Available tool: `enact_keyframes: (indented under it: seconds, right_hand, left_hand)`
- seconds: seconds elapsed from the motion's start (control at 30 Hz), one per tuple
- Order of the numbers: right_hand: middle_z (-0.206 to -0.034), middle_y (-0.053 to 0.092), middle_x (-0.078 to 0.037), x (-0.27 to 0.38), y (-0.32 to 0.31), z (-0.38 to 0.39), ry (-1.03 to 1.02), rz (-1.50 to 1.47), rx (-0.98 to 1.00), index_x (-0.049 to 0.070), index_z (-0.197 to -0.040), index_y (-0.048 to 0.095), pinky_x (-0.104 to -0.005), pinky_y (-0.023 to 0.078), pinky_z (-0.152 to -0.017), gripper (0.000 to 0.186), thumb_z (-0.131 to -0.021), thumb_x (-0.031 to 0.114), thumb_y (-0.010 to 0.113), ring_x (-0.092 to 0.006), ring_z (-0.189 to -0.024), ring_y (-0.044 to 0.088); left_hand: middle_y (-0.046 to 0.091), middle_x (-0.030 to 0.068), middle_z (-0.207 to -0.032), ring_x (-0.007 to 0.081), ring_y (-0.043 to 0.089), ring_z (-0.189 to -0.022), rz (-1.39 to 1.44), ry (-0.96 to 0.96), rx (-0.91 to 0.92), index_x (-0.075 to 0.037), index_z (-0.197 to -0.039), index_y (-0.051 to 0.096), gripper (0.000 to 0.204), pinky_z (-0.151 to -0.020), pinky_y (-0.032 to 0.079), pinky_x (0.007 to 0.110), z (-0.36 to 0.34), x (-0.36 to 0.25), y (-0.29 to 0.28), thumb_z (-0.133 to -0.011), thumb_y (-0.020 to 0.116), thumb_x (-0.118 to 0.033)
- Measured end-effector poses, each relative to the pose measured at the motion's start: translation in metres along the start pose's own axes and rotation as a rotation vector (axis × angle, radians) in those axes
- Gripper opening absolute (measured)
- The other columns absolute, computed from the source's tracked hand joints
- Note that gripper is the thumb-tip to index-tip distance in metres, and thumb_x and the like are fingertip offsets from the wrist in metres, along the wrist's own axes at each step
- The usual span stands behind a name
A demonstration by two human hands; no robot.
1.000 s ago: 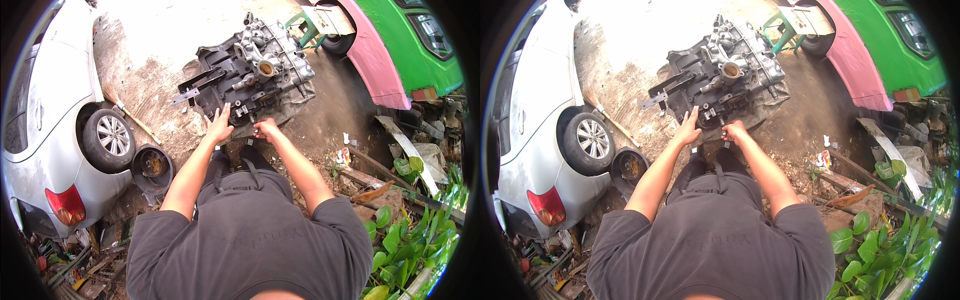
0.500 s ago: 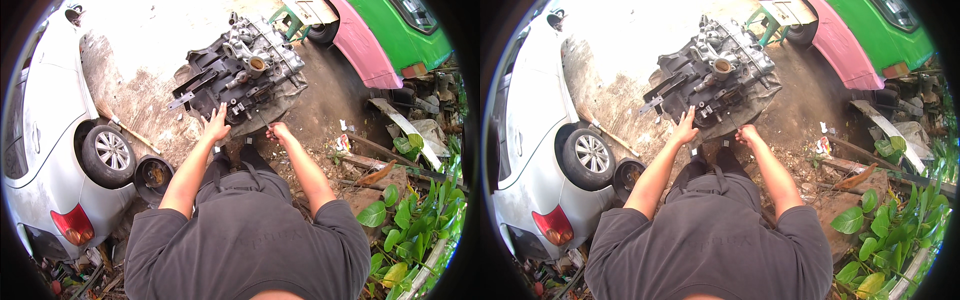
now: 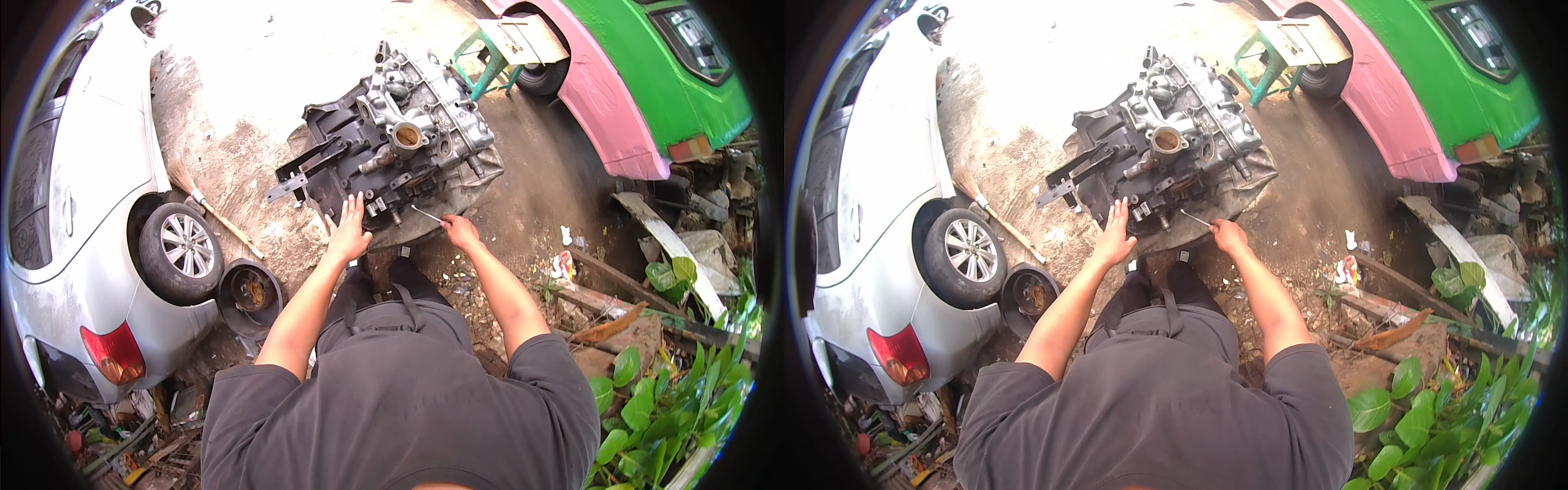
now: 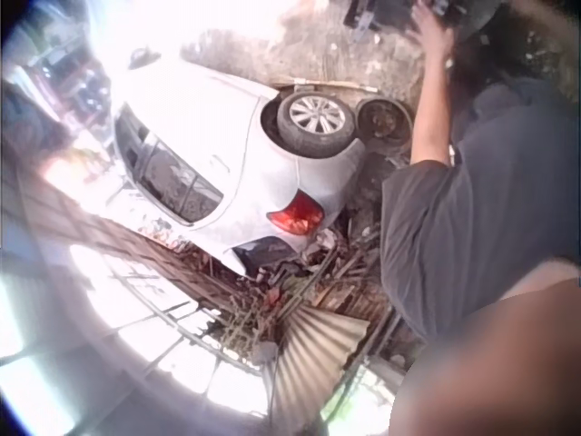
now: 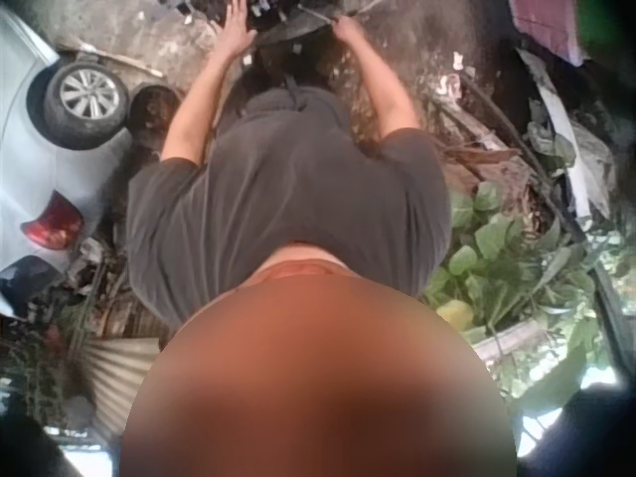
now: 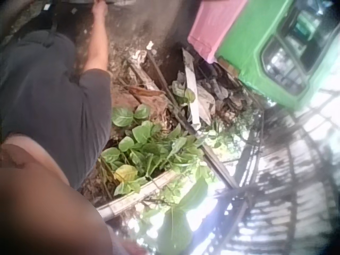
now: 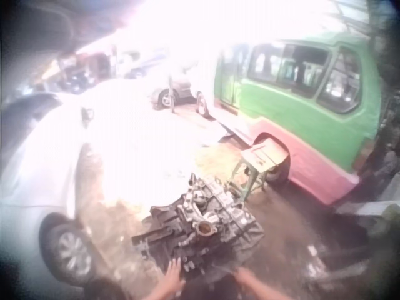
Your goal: The person uses a wrench to loosen and remove bolts from a car engine block resting on a cloth. They hold the engine steady with one hand while turning the wrench with the other, then place the wrench on a nearby stool.
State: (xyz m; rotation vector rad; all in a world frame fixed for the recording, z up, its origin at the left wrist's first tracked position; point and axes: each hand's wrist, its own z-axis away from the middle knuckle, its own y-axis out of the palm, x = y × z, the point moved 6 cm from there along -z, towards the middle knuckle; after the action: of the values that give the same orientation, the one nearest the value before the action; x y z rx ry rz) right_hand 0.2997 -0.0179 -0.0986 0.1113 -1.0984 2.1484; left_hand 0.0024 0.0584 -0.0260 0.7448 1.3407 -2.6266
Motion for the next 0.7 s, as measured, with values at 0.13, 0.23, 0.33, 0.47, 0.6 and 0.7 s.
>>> enact_keyframes:
  seconds: [0.13,0.23,0.33,0.47,0.6,0.7]
  right_hand:
    - [-0.117,0.068,-0.011,-0.003,-0.006,-0.022,0.021,0.129,0.016,0.024,-0.121,0.067,-0.0435,0.048,-0.095,0.033,-0.095,0.039,0.056,-0.0319,-0.112,0.062]
    - [-0.117,0.068,-0.010,0.002,-0.006,-0.036,-0.047,0.196,0.052,0.025,-0.120,0.068,-0.0453,0.048,-0.094,0.032,-0.095,0.040,0.055,-0.0322,-0.111,0.062]
    - [-0.118,0.067,-0.010,0.004,-0.005,-0.046,-0.080,0.170,0.097,0.024,-0.115,0.071,-0.0489,0.048,-0.093,0.031,-0.094,0.042,0.056,-0.0325,-0.113,0.061]
    - [-0.115,0.067,-0.012,0.010,-0.004,-0.055,-0.172,0.187,0.048,0.020,-0.113,0.071,-0.0494,0.048,-0.092,0.034,-0.093,0.043,0.057,-0.0335,-0.111,0.062]
    - [-0.113,0.066,-0.012,0.013,-0.004,-0.064,-0.231,0.187,-0.011,0.018,-0.112,0.072,-0.0507,0.047,-0.092,0.034,-0.092,0.042,0.058,-0.0329,-0.112,0.060]
    - [-0.114,0.066,-0.011,0.015,-0.005,-0.068,-0.241,0.188,-0.021,0.018,-0.110,0.072,-0.0513,0.045,-0.092,0.032,-0.092,0.041,0.059,-0.0320,-0.112,0.059]
  left_hand:
    - [0.007,0.0189,-0.162,0.0322,0.009,-0.151,-0.024,-0.046,-0.005,-0.019,-0.157,0.001,0.100,-0.114,0.003,0.068,0.000,-0.007,0.004,-0.079,0.063,-0.021]
    - [0.006,0.0196,-0.162,0.0323,0.007,-0.151,-0.045,-0.096,-0.015,-0.019,-0.157,0.002,0.100,-0.113,0.003,0.069,-0.002,-0.010,0.005,-0.079,0.063,-0.021]
    - [0.005,0.0194,-0.163,0.0321,0.005,-0.151,-0.023,-0.140,-0.025,-0.019,-0.157,0.003,0.100,-0.114,0.003,0.068,-0.002,-0.014,0.008,-0.077,0.063,-0.020]
    - [0.005,0.0191,-0.163,0.0322,0.005,-0.151,-0.015,-0.164,-0.059,-0.020,-0.157,0.005,0.099,-0.114,0.002,0.067,-0.001,-0.016,0.010,-0.078,0.063,-0.020]
    - [0.006,0.0190,-0.162,0.0325,0.007,-0.151,-0.006,-0.185,-0.079,-0.021,-0.157,0.008,0.096,-0.116,0.004,0.064,-0.002,-0.016,0.012,-0.079,0.063,-0.020]
    - [0.009,0.0193,-0.162,0.0334,0.012,-0.150,0.068,-0.166,-0.117,-0.023,-0.157,0.014,0.090,-0.117,0.009,0.061,-0.003,-0.012,0.009,-0.080,0.062,-0.018]
